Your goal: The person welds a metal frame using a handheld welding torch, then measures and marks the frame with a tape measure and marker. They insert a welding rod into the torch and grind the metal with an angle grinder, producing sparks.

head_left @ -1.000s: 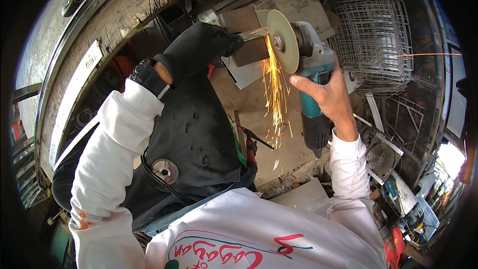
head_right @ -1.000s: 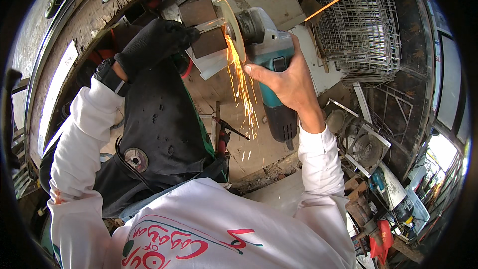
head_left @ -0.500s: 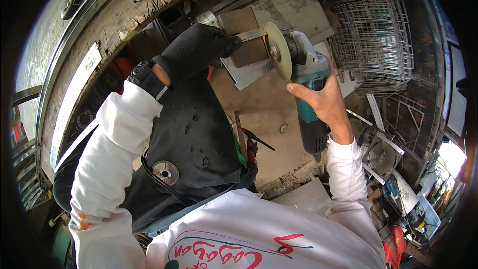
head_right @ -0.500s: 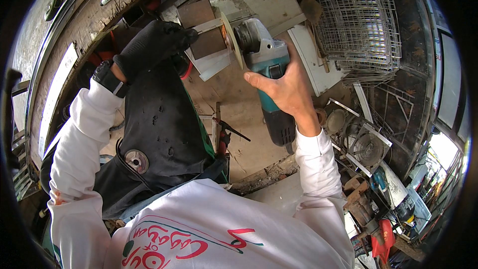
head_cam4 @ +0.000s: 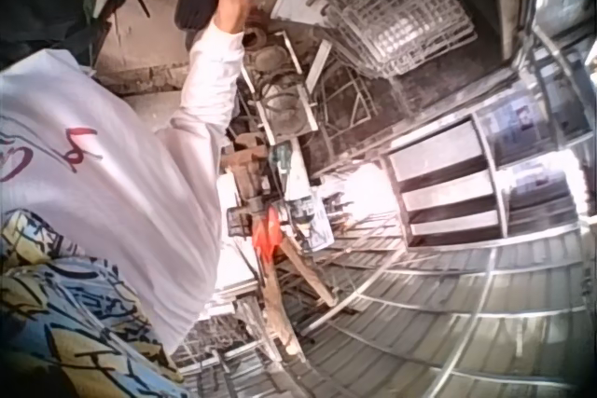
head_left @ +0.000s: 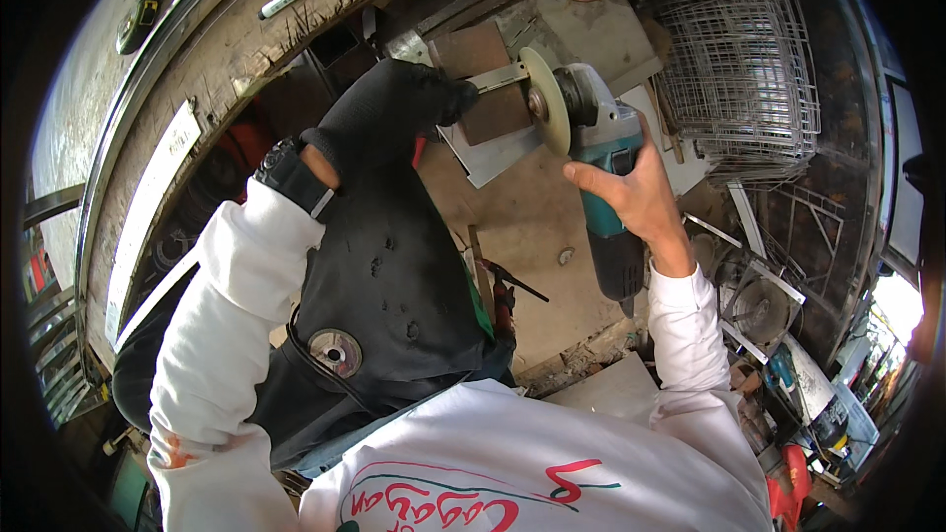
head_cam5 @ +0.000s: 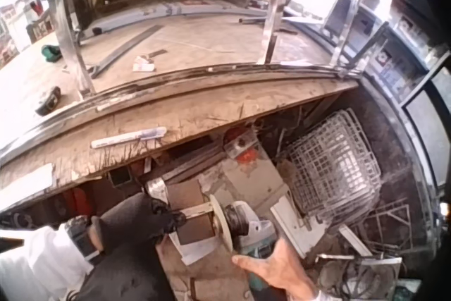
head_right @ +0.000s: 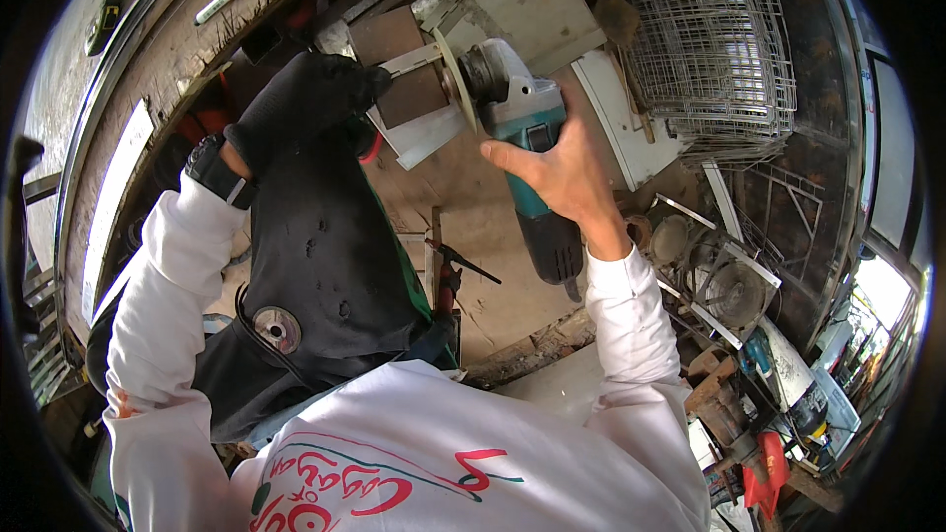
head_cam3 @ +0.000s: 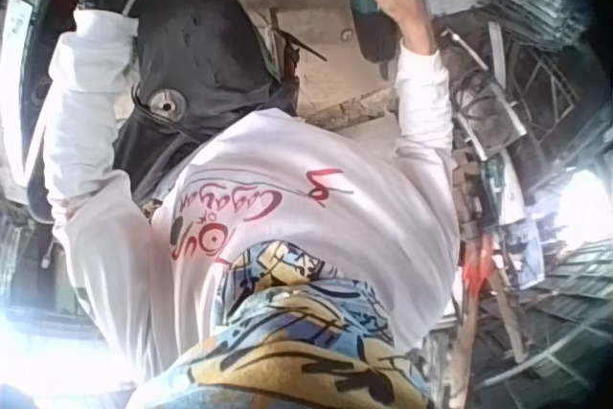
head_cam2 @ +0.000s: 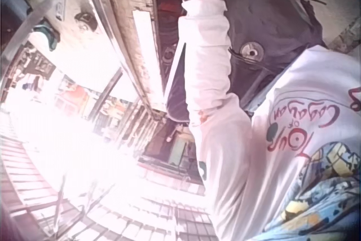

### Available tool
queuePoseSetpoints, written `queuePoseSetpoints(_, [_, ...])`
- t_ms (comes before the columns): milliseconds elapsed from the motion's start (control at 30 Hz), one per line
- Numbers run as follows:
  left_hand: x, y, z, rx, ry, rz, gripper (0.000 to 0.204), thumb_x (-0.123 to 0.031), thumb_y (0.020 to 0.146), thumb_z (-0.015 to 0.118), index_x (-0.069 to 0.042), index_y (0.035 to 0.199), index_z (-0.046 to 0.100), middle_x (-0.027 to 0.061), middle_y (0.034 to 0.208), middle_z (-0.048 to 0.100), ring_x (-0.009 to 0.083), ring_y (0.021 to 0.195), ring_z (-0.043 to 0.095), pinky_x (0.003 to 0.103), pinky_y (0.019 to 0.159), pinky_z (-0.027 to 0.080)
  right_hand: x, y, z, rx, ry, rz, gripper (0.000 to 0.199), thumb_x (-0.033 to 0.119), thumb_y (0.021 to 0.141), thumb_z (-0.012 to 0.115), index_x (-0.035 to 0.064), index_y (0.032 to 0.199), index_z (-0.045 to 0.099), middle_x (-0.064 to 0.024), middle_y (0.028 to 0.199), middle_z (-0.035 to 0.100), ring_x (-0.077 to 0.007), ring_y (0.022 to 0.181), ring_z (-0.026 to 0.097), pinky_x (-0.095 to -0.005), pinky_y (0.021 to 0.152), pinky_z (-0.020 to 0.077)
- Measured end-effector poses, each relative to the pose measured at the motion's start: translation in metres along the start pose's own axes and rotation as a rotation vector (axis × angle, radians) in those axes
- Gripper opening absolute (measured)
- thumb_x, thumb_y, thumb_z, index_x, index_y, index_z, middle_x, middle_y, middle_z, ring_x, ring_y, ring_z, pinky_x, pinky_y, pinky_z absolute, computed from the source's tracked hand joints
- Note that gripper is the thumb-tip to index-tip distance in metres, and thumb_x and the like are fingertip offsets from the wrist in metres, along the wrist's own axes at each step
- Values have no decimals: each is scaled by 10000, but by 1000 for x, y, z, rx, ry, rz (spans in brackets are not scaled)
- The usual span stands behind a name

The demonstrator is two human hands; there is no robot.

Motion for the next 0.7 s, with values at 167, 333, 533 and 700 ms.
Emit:
queuePoseSetpoints(167, [-8,7,0,74,-107,-346,237,-246,1026,635,-50,1030,769,138,862,729,251,743,700,371,689,544,-15,-16,3,-52,141,-10,902,362,720,919,-35,1409,493,-152,1216,656,-243,1117,624,-365,1000,496])
queuePoseSetpoints(333, [10,2,4,-82,470,314,306,-336,1003,695,-53,918,777,119,737,693,177,655,659,342,624,511,-16,-34,5,-167,246,15,860,341,746,917,-26,1405,505,-118,1206,663,-215,1093,628,-364,987,505])
queuePoseSetpoints(533, [-32,-2,-2,-73,-214,-550,348,-334,978,742,-3,873,759,44,682,726,72,633,611,290,597,478,-35,-57,4,-259,337,105,772,259,755,910,-22,1368,536,-100,1150,673,-176,1026,631,-331,929,519])
queuePoseSetpoints(700, [-34,-5,6,-170,-142,-465,362,-349,966,754,10,912,753,35,697,714,56,650,593,276,611,465,-44,-72,8,-323,373,102,782,227,738,909,-37,1366,524,-108,1151,668,-178,1032,628,-333,940,515])
Point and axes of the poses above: each hand's wrist, its own y-axis towards the middle knuckle, its own z-axis out of the palm, x = y × z, the point moved 2 cm from there along y, towards the middle knuckle
